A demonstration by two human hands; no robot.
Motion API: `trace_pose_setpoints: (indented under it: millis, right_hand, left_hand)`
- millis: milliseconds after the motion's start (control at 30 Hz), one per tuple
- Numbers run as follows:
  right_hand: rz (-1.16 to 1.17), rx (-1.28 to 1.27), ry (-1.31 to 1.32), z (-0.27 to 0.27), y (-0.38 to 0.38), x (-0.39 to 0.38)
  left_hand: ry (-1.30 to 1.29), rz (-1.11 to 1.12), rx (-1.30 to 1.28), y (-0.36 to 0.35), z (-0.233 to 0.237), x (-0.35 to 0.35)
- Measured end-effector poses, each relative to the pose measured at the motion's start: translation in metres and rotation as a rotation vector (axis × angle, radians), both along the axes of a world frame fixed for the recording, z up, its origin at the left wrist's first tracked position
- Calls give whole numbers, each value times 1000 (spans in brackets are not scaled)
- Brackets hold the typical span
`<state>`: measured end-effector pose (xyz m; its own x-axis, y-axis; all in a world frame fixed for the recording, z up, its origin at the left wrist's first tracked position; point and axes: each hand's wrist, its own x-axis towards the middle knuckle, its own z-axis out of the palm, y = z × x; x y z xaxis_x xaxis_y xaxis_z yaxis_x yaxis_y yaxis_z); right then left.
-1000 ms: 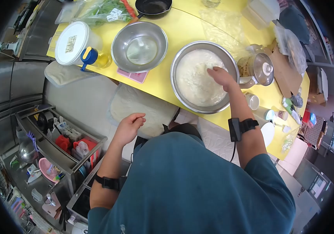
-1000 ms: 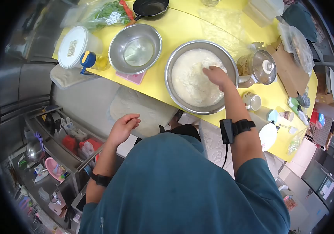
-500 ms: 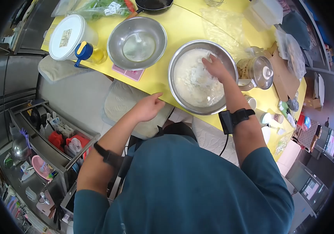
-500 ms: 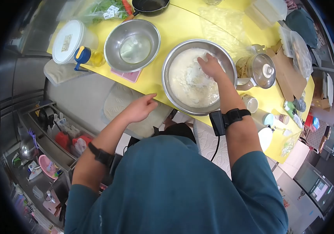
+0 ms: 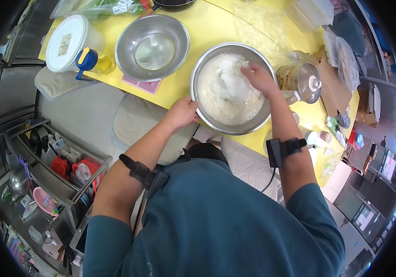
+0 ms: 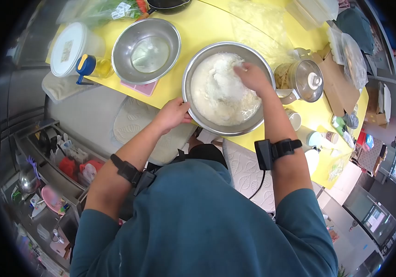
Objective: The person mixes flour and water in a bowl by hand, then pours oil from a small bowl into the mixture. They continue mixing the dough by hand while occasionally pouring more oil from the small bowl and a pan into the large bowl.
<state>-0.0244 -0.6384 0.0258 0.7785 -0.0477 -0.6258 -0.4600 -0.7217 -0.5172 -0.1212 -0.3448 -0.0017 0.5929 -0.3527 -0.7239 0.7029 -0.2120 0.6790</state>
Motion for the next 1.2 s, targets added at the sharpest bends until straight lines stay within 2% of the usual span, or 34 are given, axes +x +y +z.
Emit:
trace_pose_setpoints:
  millis: [100,233,333,467,567,733,967,1067,1200]
  right_hand:
    - [-102,-120,-146,-40,1,19]
    - [-216,88,32,-57,34,28]
    - [-148,131,178,-43,49,30]
    - [40,177,274,-22,63,24]
    - [175,55,157,-38,58,17]
    - [509,-57,103,-5,49,-6]
    - [799,-350,-363,2,72,-70]
    - [857,-399,-321,-15,83,-59]
    - [889,-342,-198,-7,83,-28]
  left_hand:
    - [-8,-21,23,1,6,3]
    - [6,-45,57,2,7,7]
    - [1,-42,58,2,6,7]
    - [-2,-42,70,0,7,8]
    - [-2,-45,76,-1,3,8]
    - [-10,-46,79,-2,10,9]
    - [-37,-37,74,-1,7,7]
    - [-41,-25,72,0,5,6]
    - [-40,-23,81,-1,5,6]
